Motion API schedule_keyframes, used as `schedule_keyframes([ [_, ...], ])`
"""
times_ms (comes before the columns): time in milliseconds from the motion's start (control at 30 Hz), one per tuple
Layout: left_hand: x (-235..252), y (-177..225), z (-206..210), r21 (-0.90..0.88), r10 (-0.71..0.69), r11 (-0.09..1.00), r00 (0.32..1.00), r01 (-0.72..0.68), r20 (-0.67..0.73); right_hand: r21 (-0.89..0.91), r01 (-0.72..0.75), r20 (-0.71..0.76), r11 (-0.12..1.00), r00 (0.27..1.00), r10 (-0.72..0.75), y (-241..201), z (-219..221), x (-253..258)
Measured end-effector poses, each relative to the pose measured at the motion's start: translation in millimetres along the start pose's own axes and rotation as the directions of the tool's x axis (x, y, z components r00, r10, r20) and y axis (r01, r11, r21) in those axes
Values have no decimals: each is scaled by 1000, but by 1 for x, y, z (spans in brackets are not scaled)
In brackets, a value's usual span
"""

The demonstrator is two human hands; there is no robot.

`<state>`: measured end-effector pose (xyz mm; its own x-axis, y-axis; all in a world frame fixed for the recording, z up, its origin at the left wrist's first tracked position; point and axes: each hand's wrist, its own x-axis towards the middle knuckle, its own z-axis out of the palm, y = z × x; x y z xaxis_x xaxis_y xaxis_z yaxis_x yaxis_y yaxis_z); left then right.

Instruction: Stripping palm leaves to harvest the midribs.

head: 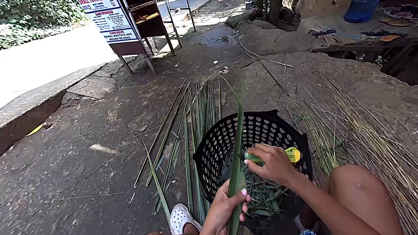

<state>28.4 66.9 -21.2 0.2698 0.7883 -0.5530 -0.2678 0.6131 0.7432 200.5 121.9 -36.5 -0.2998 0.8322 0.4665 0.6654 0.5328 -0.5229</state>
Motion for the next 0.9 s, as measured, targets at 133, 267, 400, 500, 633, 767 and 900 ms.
schedule_keyframes([
  [133,0,-1,1,30,-22,999,1000,22,22,58,-255,13,965,967,255,5,-8,19],
  [267,1,-4,0,42,-26,999,1000,26,15,252,-473,9,845,874,486,29,-17,34],
  [400,4,-3,-4,17,-43,999,999,42,12,343,-308,387,887,907,165,17,-33,13],
  [500,3,-3,-2,-5,-38,999,999,38,16,248,-313,649,917,756,83,6,-33,12],
  [633,3,-5,0,10,-27,1000,1000,27,5,132,-325,551,936,809,204,0,-31,12],
  [767,1,-5,4,27,-37,999,999,37,14,99,-345,265,933,913,309,8,-24,12],
  [900,1,-9,2,40,-39,999,998,37,45,192,-502,65,843,864,500,33,-22,34],
])
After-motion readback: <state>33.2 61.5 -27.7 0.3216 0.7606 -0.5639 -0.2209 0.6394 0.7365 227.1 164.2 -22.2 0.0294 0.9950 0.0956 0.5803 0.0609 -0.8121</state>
